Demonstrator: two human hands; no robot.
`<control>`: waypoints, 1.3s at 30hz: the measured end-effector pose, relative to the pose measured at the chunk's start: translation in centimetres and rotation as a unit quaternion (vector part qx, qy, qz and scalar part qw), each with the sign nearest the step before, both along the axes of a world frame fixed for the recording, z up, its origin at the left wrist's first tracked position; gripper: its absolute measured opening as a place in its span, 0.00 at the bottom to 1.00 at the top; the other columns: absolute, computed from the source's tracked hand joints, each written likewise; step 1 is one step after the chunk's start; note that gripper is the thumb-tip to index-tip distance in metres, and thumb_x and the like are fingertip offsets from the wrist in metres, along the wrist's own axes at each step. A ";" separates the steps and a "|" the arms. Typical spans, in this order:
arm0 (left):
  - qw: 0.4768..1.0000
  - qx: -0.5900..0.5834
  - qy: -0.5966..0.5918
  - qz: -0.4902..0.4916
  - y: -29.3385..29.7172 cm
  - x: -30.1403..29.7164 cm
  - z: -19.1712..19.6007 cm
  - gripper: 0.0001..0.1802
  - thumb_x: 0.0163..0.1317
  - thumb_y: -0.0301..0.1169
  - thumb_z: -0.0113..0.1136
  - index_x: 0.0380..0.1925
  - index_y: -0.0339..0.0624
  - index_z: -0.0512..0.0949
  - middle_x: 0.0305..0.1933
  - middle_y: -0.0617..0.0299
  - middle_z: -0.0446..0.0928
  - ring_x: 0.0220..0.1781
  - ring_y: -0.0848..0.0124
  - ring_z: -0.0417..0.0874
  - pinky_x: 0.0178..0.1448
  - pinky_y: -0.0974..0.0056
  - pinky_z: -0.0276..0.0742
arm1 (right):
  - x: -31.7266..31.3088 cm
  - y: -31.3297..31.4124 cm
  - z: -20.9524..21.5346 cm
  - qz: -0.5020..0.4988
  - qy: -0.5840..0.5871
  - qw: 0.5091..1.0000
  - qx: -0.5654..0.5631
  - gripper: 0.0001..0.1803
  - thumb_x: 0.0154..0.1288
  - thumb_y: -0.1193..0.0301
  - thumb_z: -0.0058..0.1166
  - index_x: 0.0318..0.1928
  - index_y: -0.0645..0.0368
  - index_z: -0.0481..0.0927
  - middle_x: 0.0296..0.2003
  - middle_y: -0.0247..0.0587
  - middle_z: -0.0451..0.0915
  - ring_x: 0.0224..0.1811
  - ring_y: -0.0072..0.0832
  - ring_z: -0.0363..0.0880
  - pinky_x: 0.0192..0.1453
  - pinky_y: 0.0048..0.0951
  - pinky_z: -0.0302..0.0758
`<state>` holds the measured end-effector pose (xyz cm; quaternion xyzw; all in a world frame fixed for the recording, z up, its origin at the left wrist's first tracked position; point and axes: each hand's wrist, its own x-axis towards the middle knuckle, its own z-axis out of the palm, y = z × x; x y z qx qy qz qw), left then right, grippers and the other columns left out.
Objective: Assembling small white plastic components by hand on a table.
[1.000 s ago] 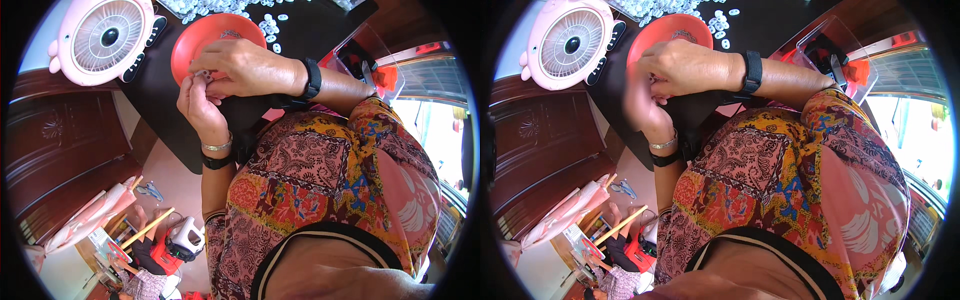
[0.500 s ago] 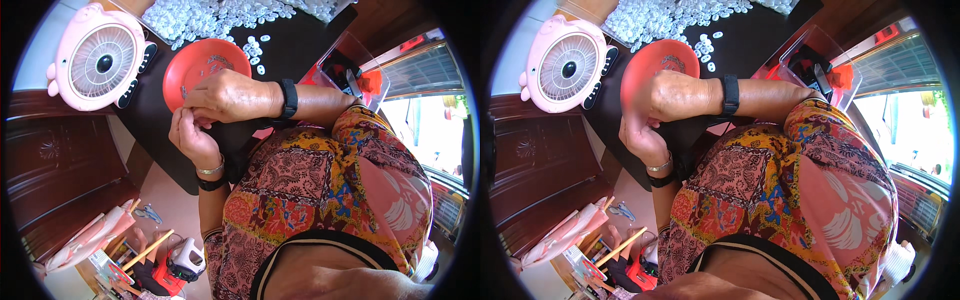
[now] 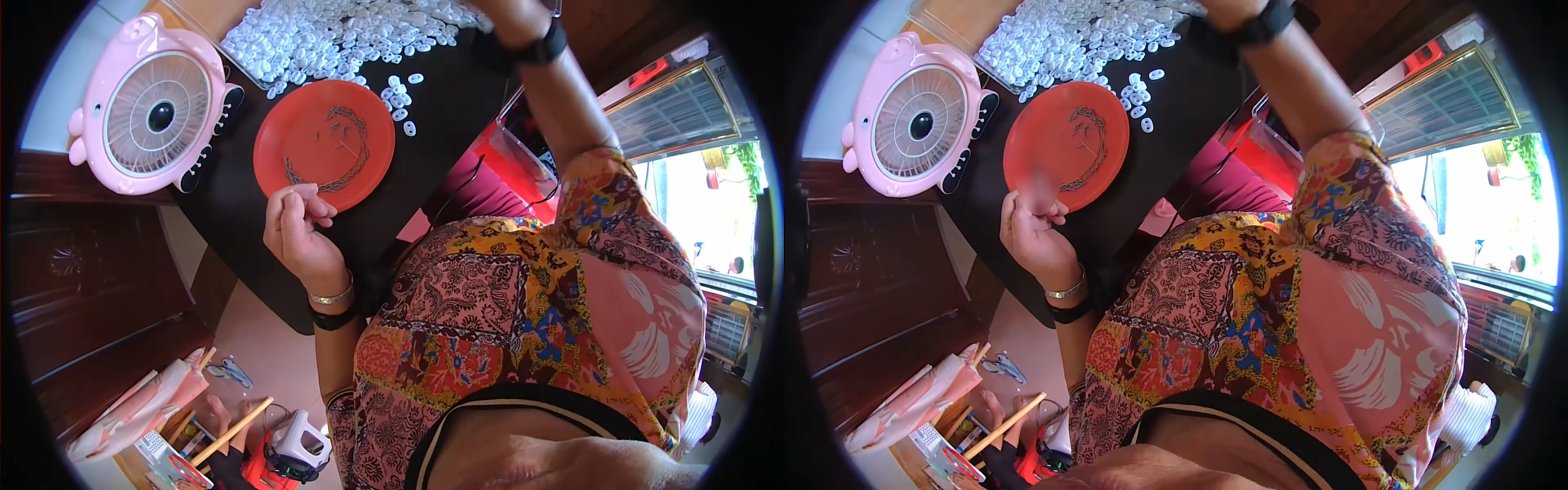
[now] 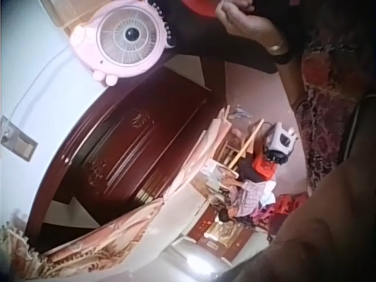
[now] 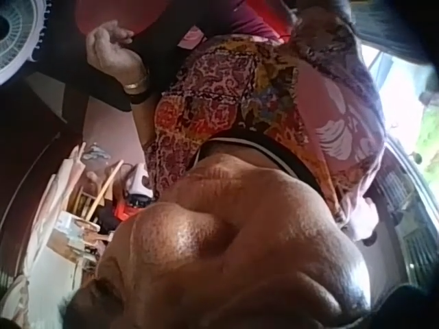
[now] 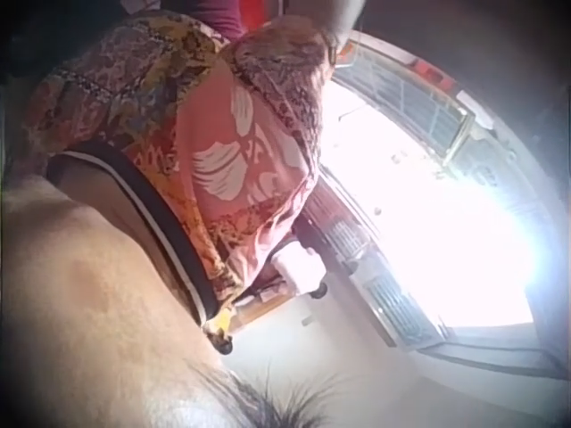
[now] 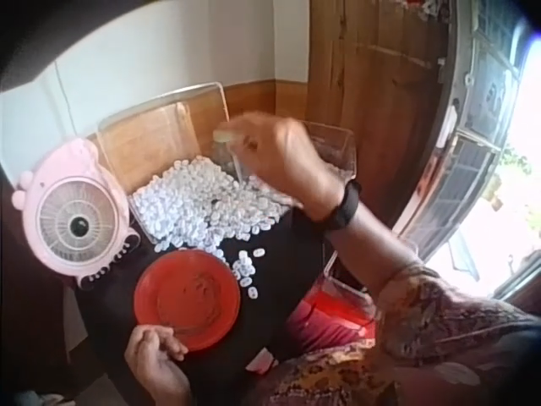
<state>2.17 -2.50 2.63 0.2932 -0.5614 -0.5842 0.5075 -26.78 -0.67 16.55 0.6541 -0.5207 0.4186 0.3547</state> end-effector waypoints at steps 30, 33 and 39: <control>0.998 0.048 0.037 0.003 -0.9 1.1 -0.7 0.16 0.66 0.33 0.40 0.29 0.33 0.74 0.20 0.60 0.68 0.21 0.72 0.70 0.26 0.71 0.63 | -3.6 -3.9 -16.4 -0.077 -0.050 0.905 0.414 0.11 0.54 0.65 0.49 0.31 0.59 0.80 0.29 0.52 0.80 0.35 0.47 0.79 0.40 0.43 0.75; 0.998 0.044 0.052 0.004 -1.1 1.3 -0.9 0.16 0.66 0.33 0.40 0.29 0.33 0.74 0.20 0.60 0.68 0.22 0.72 0.70 0.26 0.71 0.63 | -4.6 -4.0 -17.1 -0.008 -0.046 0.917 0.397 0.11 0.54 0.66 0.50 0.31 0.58 0.80 0.29 0.49 0.80 0.34 0.46 0.79 0.40 0.42 0.75; 0.994 0.067 0.084 0.000 -1.1 1.2 -0.8 0.15 0.65 0.33 0.43 0.27 0.34 0.74 0.19 0.62 0.68 0.21 0.72 0.71 0.25 0.71 0.63 | -4.5 -4.7 -16.4 -0.063 0.000 0.896 0.439 0.10 0.54 0.65 0.50 0.30 0.58 0.80 0.29 0.50 0.80 0.35 0.47 0.79 0.39 0.42 0.74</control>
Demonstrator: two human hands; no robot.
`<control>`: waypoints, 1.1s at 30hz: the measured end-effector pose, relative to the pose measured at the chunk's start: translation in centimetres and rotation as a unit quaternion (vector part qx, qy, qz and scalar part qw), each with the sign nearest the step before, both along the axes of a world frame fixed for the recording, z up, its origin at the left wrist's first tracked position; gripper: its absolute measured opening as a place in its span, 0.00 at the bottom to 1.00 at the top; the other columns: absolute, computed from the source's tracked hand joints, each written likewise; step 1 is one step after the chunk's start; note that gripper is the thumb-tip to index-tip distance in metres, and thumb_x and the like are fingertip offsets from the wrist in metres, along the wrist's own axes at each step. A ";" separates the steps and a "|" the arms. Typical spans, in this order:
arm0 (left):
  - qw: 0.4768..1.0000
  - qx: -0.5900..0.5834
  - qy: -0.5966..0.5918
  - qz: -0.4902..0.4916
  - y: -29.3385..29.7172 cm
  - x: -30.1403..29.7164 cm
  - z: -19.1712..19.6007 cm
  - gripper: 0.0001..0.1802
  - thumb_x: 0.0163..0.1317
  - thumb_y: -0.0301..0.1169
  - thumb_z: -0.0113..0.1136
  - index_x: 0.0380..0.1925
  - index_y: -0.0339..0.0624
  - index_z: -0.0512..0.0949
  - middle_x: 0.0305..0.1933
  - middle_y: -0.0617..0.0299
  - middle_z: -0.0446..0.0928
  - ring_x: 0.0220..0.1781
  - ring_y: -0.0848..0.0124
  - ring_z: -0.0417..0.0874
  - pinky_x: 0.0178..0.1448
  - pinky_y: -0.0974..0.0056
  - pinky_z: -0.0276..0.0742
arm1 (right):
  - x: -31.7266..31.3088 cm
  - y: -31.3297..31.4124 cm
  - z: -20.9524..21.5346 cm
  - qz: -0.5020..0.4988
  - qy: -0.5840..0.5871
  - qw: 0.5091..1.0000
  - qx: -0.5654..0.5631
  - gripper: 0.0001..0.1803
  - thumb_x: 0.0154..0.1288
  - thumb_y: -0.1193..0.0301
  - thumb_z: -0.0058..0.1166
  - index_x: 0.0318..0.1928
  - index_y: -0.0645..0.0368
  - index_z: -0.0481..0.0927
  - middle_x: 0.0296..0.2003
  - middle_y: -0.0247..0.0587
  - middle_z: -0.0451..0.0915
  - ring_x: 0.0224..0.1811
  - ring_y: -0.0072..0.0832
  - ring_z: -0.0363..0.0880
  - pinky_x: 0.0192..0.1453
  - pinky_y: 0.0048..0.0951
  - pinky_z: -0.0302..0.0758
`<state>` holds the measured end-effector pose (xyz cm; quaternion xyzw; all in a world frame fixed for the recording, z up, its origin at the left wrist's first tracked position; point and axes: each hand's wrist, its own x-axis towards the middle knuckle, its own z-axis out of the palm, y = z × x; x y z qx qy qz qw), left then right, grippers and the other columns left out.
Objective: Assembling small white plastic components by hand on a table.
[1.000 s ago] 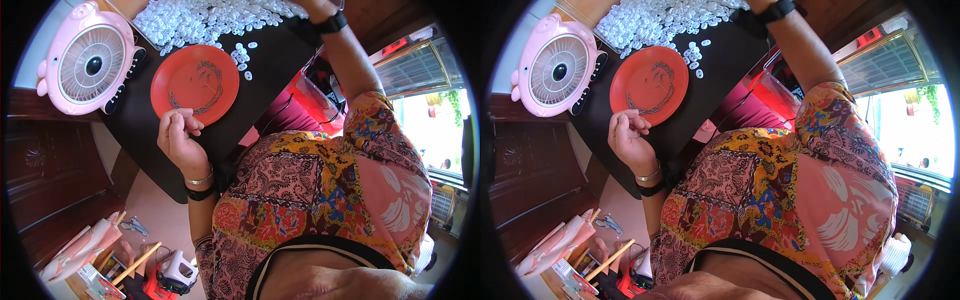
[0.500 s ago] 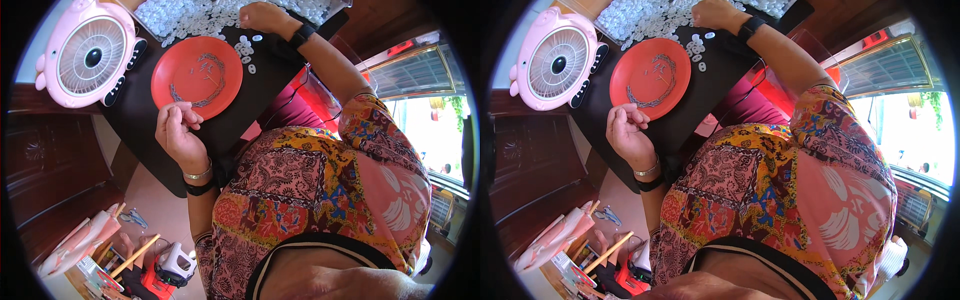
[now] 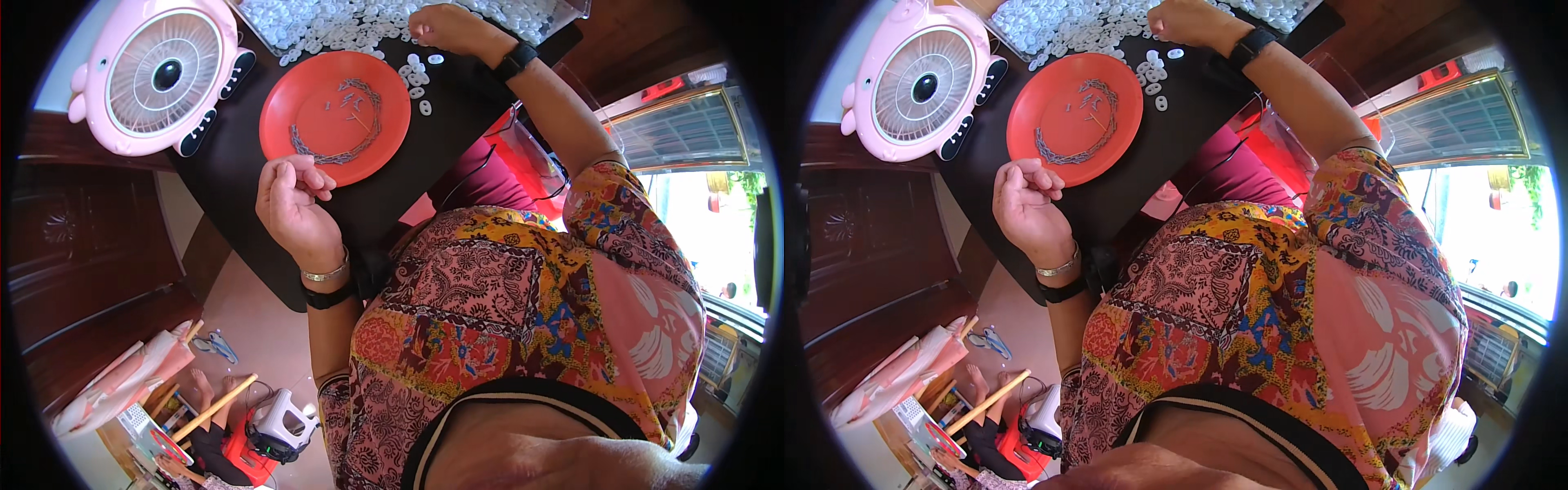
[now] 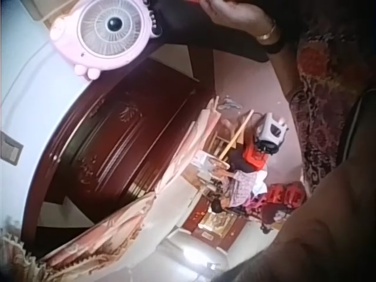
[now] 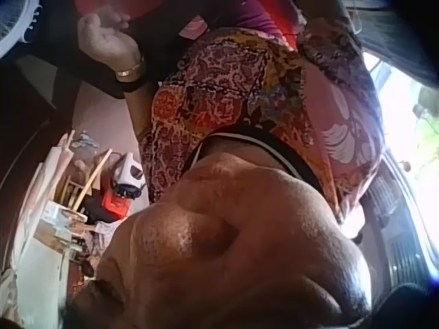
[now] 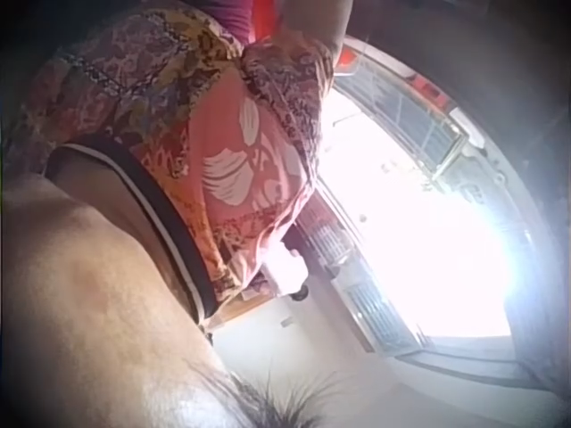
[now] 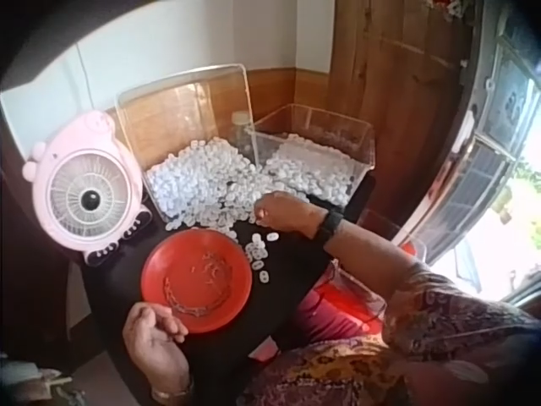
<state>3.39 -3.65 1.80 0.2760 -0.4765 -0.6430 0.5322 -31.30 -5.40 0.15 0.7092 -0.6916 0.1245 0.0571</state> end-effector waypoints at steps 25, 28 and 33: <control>0.999 -0.004 -0.036 -0.019 0.4 -0.1 0.1 0.16 0.67 0.33 0.38 0.29 0.34 0.73 0.20 0.61 0.67 0.22 0.72 0.70 0.27 0.71 0.63 | 0.1 0.2 -0.7 0.052 0.054 0.992 -0.105 0.11 0.55 0.67 0.46 0.27 0.60 0.79 0.28 0.53 0.79 0.36 0.52 0.78 0.42 0.48 0.73; 0.999 -0.001 -0.033 -0.018 0.4 -0.2 0.1 0.16 0.67 0.33 0.38 0.29 0.34 0.73 0.20 0.62 0.67 0.22 0.72 0.70 0.27 0.71 0.63 | 0.1 0.0 -0.4 0.058 0.070 0.990 -0.108 0.11 0.55 0.67 0.46 0.27 0.60 0.79 0.27 0.53 0.79 0.35 0.52 0.78 0.40 0.48 0.73; 0.999 -0.002 -0.032 -0.018 0.5 0.0 0.1 0.16 0.66 0.33 0.38 0.29 0.34 0.73 0.20 0.61 0.67 0.22 0.72 0.70 0.27 0.71 0.63 | 1.2 -0.1 1.3 0.007 0.010 0.999 0.033 0.10 0.52 0.68 0.48 0.28 0.61 0.79 0.25 0.54 0.79 0.33 0.51 0.78 0.37 0.47 0.73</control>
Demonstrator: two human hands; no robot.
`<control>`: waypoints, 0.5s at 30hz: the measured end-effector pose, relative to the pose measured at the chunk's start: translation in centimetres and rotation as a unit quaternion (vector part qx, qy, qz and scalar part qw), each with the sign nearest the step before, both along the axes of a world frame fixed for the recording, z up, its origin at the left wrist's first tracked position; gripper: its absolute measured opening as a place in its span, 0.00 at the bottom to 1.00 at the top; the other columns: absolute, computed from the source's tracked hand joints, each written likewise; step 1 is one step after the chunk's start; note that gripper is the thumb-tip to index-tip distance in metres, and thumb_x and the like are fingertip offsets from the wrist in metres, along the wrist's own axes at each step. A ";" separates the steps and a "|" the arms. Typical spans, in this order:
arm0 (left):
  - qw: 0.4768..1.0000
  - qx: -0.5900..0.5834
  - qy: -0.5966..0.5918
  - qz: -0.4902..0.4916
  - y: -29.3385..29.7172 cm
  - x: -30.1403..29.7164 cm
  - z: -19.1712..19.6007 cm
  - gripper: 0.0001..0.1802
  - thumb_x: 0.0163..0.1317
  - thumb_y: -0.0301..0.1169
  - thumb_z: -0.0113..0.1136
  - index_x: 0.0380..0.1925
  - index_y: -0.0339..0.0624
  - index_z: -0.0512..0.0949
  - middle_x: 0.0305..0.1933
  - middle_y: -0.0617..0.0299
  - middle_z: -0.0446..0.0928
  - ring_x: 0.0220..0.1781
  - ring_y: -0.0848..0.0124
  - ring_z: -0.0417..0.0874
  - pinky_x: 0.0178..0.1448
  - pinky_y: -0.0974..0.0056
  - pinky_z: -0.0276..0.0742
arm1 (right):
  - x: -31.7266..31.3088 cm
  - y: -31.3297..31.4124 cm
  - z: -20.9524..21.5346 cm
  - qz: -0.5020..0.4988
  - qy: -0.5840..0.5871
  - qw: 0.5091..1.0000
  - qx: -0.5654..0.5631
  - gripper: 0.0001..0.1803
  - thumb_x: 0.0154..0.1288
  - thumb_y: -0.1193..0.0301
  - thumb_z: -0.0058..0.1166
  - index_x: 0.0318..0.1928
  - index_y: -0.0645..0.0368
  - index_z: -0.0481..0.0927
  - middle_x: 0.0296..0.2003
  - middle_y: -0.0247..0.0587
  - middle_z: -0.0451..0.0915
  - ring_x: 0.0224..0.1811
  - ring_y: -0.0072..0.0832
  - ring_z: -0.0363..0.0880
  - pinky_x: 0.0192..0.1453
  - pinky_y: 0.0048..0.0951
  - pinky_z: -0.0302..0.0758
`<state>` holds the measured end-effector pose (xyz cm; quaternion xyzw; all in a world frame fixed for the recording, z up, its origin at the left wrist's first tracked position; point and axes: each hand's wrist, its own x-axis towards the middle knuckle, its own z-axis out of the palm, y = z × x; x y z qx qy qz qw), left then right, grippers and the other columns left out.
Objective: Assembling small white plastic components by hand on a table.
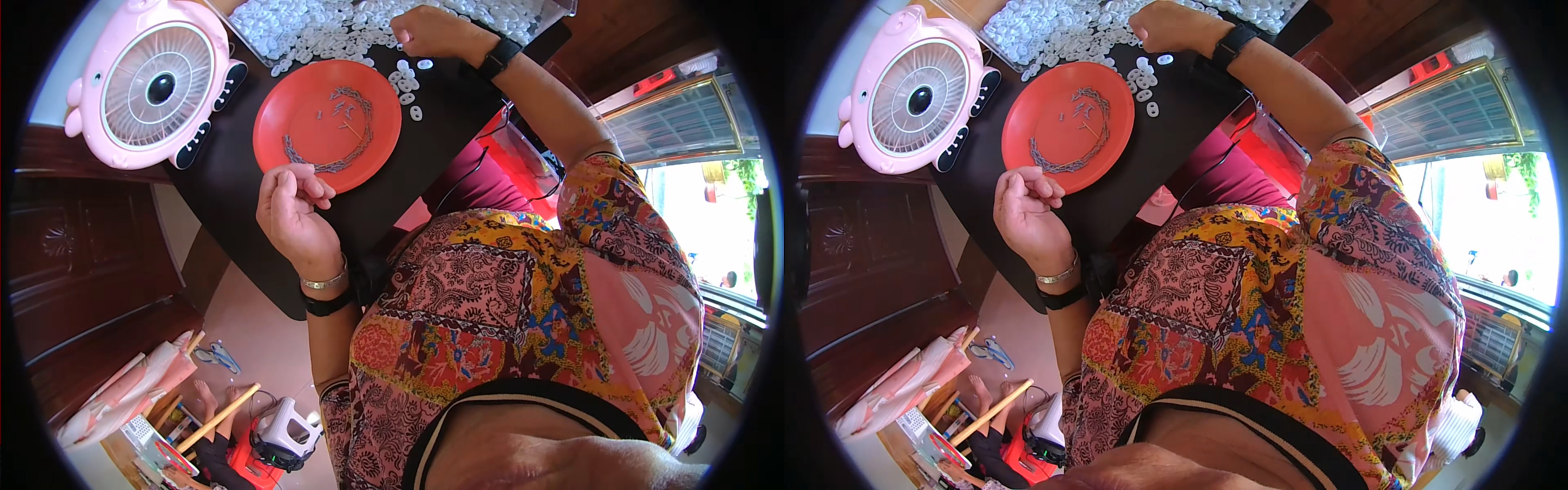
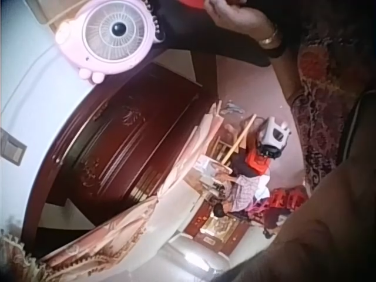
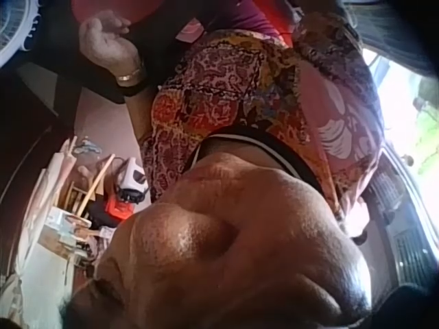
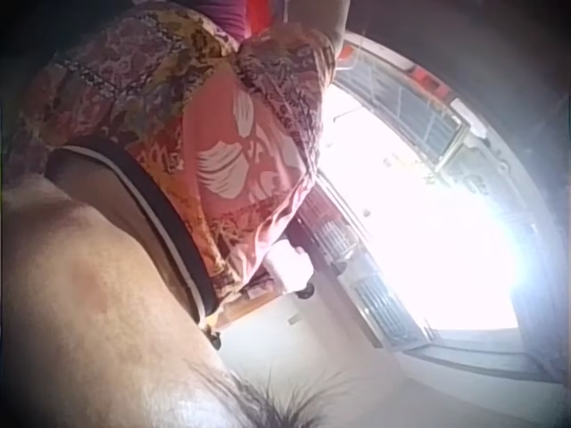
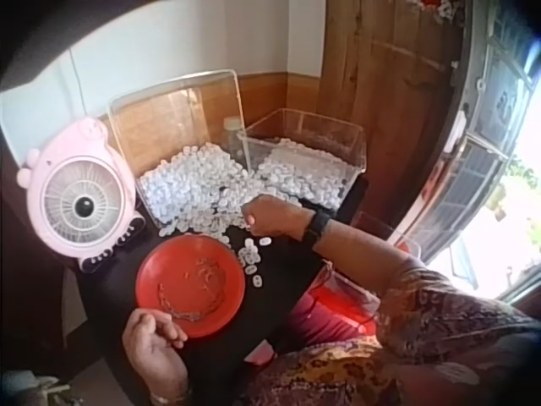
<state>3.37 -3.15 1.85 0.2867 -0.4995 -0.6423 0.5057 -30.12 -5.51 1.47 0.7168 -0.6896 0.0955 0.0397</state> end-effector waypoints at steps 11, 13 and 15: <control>1.000 0.007 0.001 -0.019 -0.1 -0.3 -0.2 0.14 0.65 0.30 0.43 0.30 0.33 0.76 0.21 0.63 0.70 0.21 0.75 0.72 0.26 0.73 0.63 | 3.6 1.1 2.3 0.064 -0.372 0.926 0.015 0.14 0.54 0.68 0.58 0.42 0.58 0.83 0.28 0.44 0.83 0.29 0.26 0.82 0.35 0.29 0.77; 1.000 0.003 -0.014 -0.021 0.0 -0.3 -0.2 0.13 0.65 0.31 0.43 0.31 0.33 0.76 0.21 0.63 0.71 0.22 0.75 0.72 0.26 0.74 0.63 | 8.3 2.4 4.7 0.098 -0.545 0.832 0.025 0.14 0.54 0.66 0.58 0.38 0.63 0.82 0.25 0.46 0.82 0.28 0.31 0.82 0.33 0.32 0.78; 0.999 -0.002 -0.039 -0.032 0.1 -0.5 -0.1 0.13 0.66 0.32 0.44 0.32 0.34 0.76 0.22 0.64 0.72 0.23 0.76 0.73 0.27 0.75 0.62 | 10.6 3.3 5.1 0.122 -0.591 0.794 0.072 0.07 0.64 0.72 0.57 0.41 0.60 0.80 0.34 0.34 0.84 0.32 0.20 0.83 0.36 0.18 0.77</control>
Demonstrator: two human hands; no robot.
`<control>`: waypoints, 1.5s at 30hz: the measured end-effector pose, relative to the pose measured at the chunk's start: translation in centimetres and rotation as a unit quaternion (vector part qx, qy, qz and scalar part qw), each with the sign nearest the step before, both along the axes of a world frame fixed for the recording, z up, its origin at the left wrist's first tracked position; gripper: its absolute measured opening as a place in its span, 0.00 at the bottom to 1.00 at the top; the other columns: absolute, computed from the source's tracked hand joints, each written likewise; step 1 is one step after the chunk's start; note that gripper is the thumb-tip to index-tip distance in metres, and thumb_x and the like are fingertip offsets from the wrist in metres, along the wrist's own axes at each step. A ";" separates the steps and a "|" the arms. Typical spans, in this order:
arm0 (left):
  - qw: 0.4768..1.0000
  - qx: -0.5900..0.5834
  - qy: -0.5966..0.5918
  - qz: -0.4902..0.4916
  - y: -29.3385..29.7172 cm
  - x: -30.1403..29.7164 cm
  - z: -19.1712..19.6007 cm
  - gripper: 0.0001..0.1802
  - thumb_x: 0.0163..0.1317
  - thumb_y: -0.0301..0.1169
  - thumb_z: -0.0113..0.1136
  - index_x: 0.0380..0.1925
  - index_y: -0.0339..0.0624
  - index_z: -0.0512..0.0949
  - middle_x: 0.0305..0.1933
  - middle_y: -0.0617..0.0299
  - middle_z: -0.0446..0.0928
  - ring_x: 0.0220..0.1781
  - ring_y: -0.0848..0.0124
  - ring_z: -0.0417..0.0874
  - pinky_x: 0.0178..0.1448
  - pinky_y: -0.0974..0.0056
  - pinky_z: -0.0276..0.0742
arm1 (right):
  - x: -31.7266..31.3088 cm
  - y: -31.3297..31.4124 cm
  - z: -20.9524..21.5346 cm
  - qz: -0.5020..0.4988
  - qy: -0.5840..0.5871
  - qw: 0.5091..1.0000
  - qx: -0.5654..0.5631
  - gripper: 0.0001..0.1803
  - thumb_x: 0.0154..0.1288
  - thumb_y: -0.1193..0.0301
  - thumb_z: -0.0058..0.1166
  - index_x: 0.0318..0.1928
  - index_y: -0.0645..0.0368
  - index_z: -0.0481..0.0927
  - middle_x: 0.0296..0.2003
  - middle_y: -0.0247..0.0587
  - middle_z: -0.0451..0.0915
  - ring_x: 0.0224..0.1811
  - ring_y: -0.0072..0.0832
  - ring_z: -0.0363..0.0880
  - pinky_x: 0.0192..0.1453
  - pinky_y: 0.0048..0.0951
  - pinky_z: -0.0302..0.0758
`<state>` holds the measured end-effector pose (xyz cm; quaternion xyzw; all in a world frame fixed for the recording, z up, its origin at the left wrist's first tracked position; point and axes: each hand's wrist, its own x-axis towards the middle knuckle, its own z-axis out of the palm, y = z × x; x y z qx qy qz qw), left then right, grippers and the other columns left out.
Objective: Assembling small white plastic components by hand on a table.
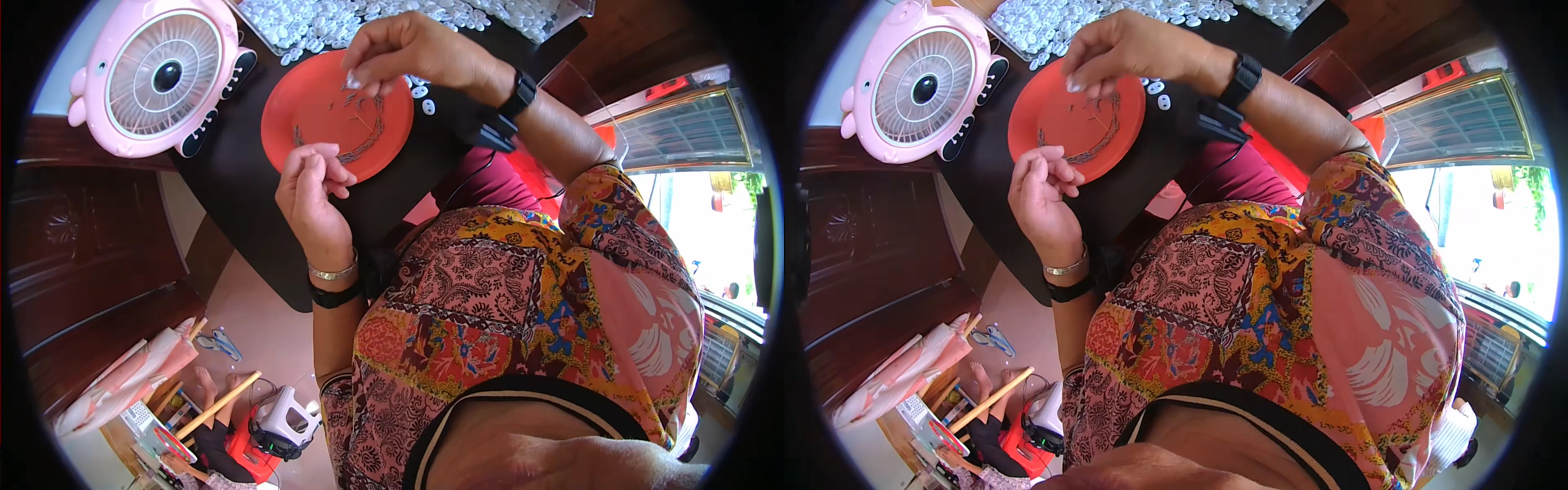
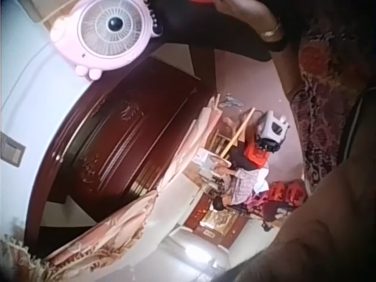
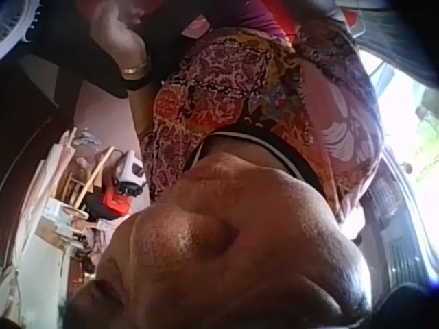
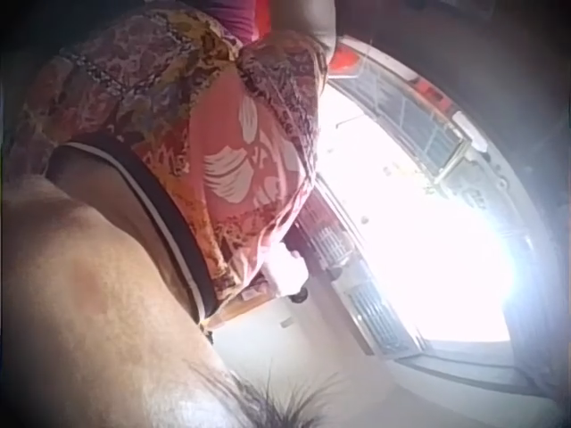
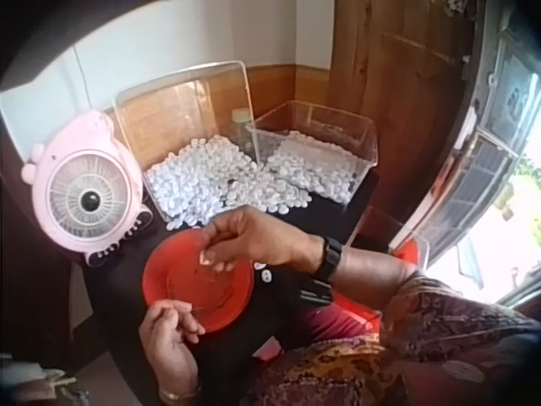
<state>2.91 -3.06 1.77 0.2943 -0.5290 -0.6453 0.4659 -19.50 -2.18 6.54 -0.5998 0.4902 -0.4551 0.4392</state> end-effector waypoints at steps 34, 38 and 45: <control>0.994 -0.012 0.083 0.069 -0.7 0.7 -0.3 0.08 0.64 0.29 0.40 0.28 0.37 0.66 0.21 0.62 0.64 0.21 0.71 0.68 0.24 0.69 0.63 | 3.2 -2.3 0.2 0.037 0.390 0.910 -0.134 0.11 0.58 0.71 0.56 0.42 0.60 0.80 0.36 0.42 0.79 0.38 0.35 0.80 0.43 0.33 0.75; 0.992 -0.023 0.104 0.061 -0.8 0.5 -0.6 0.08 0.64 0.28 0.40 0.27 0.37 0.66 0.22 0.62 0.63 0.21 0.71 0.67 0.24 0.69 0.63 | 5.4 -4.1 -3.2 0.128 0.489 0.829 -0.241 0.16 0.57 0.70 0.55 0.47 0.55 0.79 0.43 0.38 0.77 0.48 0.36 0.75 0.50 0.37 0.74; 0.991 -0.027 0.106 0.081 -0.7 0.4 -0.3 0.08 0.63 0.29 0.42 0.27 0.37 0.67 0.19 0.62 0.64 0.19 0.73 0.67 0.24 0.71 0.63 | 6.7 -3.7 -4.2 0.142 0.533 0.805 -0.217 0.07 0.58 0.69 0.53 0.35 0.57 0.80 0.38 0.37 0.78 0.45 0.35 0.76 0.44 0.38 0.75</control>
